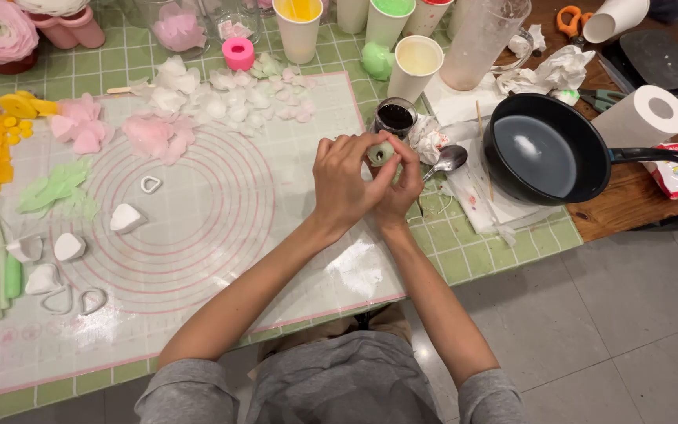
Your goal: Assembling decorative wax components and petals into a small green candle base.
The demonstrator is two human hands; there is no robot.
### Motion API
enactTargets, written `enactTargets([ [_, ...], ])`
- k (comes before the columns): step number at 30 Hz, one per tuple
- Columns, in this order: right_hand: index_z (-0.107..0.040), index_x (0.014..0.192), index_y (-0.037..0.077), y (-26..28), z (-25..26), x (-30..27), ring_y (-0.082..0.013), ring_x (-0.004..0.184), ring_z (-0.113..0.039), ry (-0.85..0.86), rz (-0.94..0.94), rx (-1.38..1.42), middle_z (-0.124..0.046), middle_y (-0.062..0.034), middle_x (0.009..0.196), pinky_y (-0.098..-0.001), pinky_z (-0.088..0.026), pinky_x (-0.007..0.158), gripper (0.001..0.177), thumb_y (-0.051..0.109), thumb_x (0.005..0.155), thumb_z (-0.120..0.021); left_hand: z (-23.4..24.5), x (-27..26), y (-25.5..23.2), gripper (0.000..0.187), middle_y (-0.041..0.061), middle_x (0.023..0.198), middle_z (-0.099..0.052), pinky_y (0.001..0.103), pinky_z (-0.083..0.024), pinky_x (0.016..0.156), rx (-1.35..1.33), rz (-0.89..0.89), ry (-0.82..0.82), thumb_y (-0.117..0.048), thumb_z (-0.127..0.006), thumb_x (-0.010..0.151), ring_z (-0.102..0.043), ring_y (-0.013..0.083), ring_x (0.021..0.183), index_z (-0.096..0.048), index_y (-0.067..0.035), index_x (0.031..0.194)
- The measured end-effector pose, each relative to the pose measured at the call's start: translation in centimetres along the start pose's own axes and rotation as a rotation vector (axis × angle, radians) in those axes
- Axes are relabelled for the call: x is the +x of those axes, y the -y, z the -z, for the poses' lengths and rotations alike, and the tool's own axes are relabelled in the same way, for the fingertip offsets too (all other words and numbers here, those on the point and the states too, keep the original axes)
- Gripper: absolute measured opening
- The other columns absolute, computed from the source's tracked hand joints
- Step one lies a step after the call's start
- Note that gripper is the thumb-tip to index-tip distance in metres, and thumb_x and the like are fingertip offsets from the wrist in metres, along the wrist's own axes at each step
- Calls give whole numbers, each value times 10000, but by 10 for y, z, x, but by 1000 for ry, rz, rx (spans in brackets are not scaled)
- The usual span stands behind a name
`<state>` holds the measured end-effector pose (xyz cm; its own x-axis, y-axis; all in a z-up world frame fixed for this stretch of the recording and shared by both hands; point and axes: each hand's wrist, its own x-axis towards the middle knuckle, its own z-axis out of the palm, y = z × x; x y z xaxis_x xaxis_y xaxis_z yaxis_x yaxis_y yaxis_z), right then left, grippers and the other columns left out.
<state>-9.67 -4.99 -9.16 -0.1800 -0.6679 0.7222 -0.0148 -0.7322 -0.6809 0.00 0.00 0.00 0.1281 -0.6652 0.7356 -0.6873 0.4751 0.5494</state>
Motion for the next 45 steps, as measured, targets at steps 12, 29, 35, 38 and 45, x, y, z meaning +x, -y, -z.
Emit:
enactTargets([
  [12, -603, 1317, 12, 3, 3, 0, -173, 1175, -649, -34, -95, -8, -656, -100, 1329, -277, -615, 884, 287, 77, 1041, -649, -3, 0, -5, 288, 63, 991, -749, 363, -424, 855, 1, -68, -33, -224, -783, 876, -676, 198, 857, -714, -73, 1111],
  [29, -485, 1480, -14, -2, 1, 1, -195, 1187, -674, -38, -141, 179, -671, -131, 1335, -308, -613, 977, 501, 54, 1029, -693, 2, -1, 4, 449, 58, 1055, -782, 359, -420, 923, -13, -136, 14, -212, -818, 872, -702, 170, 888, -696, -72, 1280],
  [35, -513, 1462, -27, -6, 3, -1, -229, 1272, -663, -20, -122, 176, -647, -157, 1399, -343, -615, 1046, 458, 37, 1047, -695, 0, -2, 8, 441, 49, 1051, -780, 351, -430, 939, -38, -138, 5, -209, -826, 864, -715, 157, 885, -705, -99, 1274],
  [38, -500, 1456, -22, -5, 3, 0, -240, 1286, -657, -10, -108, 196, -639, -167, 1408, -348, -610, 1058, 464, 37, 1041, -699, 6, 1, 2, 494, 60, 1048, -775, 357, -427, 923, -48, -141, 24, -223, -839, 825, -705, 165, 857, -699, -83, 1278],
  [45, -502, 1465, -25, -4, 2, 1, -253, 1307, -645, 12, -88, 155, -624, -184, 1429, -356, -603, 1078, 436, 49, 1062, -650, 5, 1, 5, 499, 44, 1079, -777, 353, -432, 925, -30, -177, 7, -269, -859, 843, -707, 160, 867, -703, -96, 1284],
])
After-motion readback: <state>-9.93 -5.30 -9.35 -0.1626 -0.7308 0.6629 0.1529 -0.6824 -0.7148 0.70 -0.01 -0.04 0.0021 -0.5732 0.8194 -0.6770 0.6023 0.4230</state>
